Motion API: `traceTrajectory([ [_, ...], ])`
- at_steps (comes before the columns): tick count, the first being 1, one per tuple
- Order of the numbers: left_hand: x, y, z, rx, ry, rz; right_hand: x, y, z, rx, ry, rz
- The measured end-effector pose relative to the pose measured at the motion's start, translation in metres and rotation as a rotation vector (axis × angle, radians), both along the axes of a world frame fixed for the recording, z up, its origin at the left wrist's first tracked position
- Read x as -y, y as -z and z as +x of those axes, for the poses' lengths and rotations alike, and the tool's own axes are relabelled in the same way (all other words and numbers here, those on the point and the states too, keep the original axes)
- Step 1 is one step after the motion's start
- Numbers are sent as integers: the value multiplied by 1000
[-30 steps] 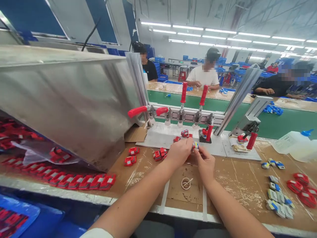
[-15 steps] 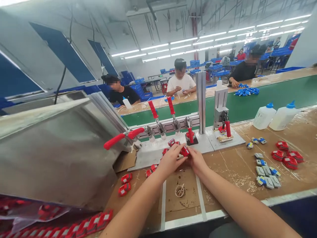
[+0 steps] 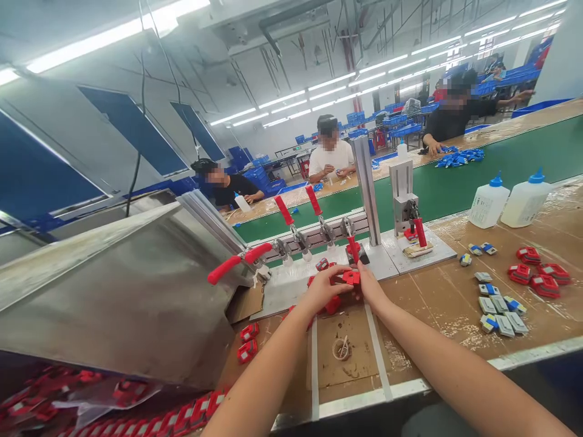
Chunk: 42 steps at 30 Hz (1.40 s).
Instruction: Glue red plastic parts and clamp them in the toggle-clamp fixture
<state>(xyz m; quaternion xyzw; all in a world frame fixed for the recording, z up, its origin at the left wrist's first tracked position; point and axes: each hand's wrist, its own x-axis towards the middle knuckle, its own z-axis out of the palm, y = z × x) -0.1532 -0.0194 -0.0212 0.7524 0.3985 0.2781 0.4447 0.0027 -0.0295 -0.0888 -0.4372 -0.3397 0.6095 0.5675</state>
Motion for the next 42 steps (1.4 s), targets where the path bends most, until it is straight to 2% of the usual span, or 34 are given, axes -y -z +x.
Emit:
traceTrajectory([
  [4, -2, 6, 5, 112, -30, -54, 1, -10, 16, 319, -12, 25],
  [7, -6, 5, 2, 89, -120, 1, -3, -15, 30, 626, 101, 135],
  [8, -7, 4, 0, 71, -156, 30, -6, -16, 34, 672, 143, 173],
  [10, -9, 1, -5, 21, -214, 83, -13, -16, 37, 596, 153, 216],
  [14, -13, -3, -16, -96, -226, 102, -17, -21, 35, 240, 99, 304],
  [17, -16, -4, -14, -140, -179, 61, -5, -36, 34, 112, 117, 436],
  [19, -21, -3, -4, -173, -114, 67, 5, -52, 34, 55, 108, 505],
  [21, -29, -2, 13, -236, -56, 91, 14, -68, 34, 30, 108, 541],
  [23, -38, -1, 32, -285, -55, 110, 19, -81, 34, 34, 103, 545],
  [28, -54, 6, 66, -282, -221, 117, 20, -101, 39, 71, 74, 536],
  [34, -62, 12, 63, -308, -387, 128, 13, -118, 40, 60, 84, 512],
  [42, -80, 13, 68, -334, -397, 166, 11, -136, 40, 63, 5, 432],
])
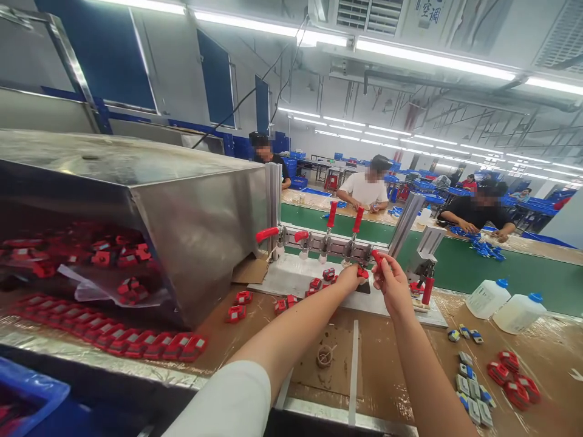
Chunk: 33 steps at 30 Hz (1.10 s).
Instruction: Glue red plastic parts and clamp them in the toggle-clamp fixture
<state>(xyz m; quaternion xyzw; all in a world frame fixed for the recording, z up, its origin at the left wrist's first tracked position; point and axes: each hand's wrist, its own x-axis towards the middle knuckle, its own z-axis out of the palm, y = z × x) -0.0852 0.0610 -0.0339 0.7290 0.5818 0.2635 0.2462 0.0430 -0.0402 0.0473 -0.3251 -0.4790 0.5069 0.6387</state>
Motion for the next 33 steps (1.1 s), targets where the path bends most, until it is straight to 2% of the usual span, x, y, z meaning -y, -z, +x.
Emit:
traceTrajectory([
  [7, -6, 8, -1, 19, 45, -8, 2, -2, 9, 101, -109, -75],
  [19, -17, 15, -11, 38, 126, -29, 5, 26, 15, 188, -123, -36],
  [22, -17, 14, -12, 32, 143, -35, 2, 38, 17, 240, -97, 2],
  [27, -19, 15, -13, 22, 148, -41, -7, 70, 17, 299, -97, 38],
  [33, -19, 13, -14, -5, 152, -44, -15, 101, 13, 468, 34, 145],
])
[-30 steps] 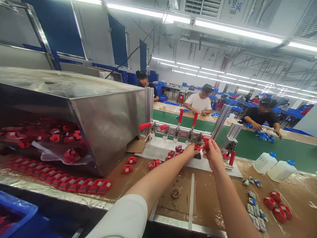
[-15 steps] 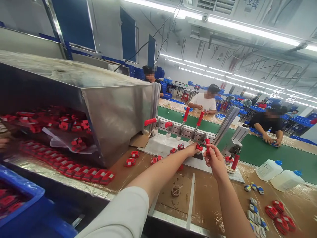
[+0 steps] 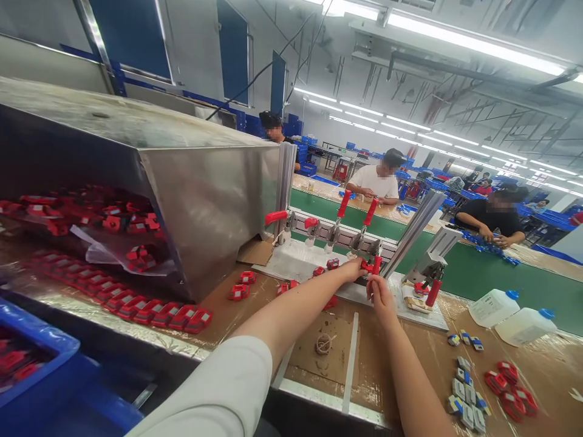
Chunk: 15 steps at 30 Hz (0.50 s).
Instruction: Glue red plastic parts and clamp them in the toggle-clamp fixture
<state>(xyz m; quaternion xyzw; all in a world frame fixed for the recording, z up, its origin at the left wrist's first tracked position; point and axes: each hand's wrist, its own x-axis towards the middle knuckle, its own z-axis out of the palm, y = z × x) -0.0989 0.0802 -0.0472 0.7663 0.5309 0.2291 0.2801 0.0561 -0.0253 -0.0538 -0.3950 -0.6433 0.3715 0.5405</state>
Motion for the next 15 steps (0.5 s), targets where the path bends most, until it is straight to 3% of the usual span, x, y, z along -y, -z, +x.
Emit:
traceTrajectory([
  [4, 8, -9, -1, -48, 1, 24, -9, 11, 6, 128, 25, 59],
  [9, 27, -22, -8, -137, 34, 54, -26, 12, 10, 374, -29, 26],
  [12, 48, -31, -23, -167, 81, 123, -28, 7, 10, 424, -27, 14],
  [15, 76, -35, -51, -173, 122, 232, -20, -1, 32, 456, 49, 58],
])
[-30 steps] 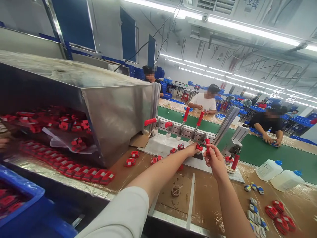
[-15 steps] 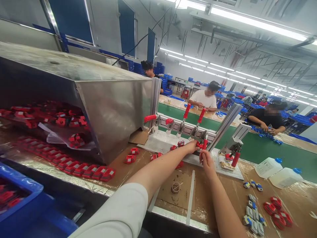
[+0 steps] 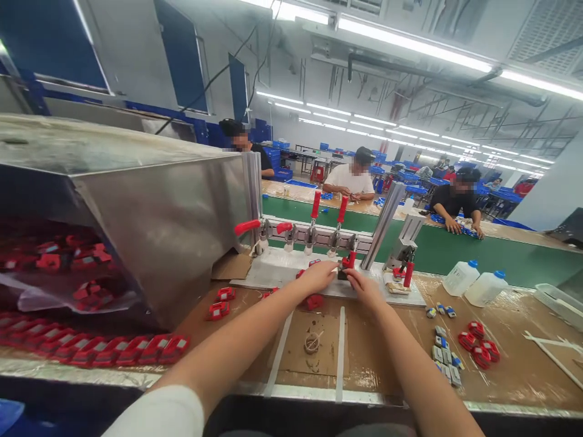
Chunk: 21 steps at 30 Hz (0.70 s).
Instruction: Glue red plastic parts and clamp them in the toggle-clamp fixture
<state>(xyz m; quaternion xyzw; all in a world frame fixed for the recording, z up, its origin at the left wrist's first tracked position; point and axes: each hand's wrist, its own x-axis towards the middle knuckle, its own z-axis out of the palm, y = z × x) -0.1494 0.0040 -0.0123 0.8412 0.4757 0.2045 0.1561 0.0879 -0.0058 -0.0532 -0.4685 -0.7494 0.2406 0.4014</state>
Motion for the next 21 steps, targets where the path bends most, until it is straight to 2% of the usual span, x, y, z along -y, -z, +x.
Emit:
traceTrajectory([
  [2, 20, 4, -20, 14, 17, 128, 8, -5, 30, -84, 238, 148],
  [4, 37, 13, -36, 26, 36, 245, 12, -9, 66, -285, 629, 281],
  [5, 45, 18, -40, 34, 35, 289, 14, -10, 82, -376, 775, 285],
  [6, 51, 23, -43, 47, 26, 319, 14, -11, 96, -437, 845, 267],
  [7, 57, 28, -43, 64, 8, 349, 15, -12, 106, -471, 858, 236],
  [9, 66, 36, -41, 95, -30, 425, 16, -13, 117, -494, 770, 198],
  [12, 76, 43, -38, 59, -32, 584, 16, -24, 119, -579, 672, 238],
  [14, 80, 46, -37, 22, 0, 667, 9, -45, 119, -665, 626, 298],
  [16, 82, 48, -36, 25, 32, 710, -6, -75, 120, -730, 559, 344],
  [19, 83, 49, -37, 53, 62, 725, -35, -116, 126, -745, 442, 287],
  [21, 84, 49, -38, 63, 74, 722, -49, -125, 131, -668, 447, 254],
])
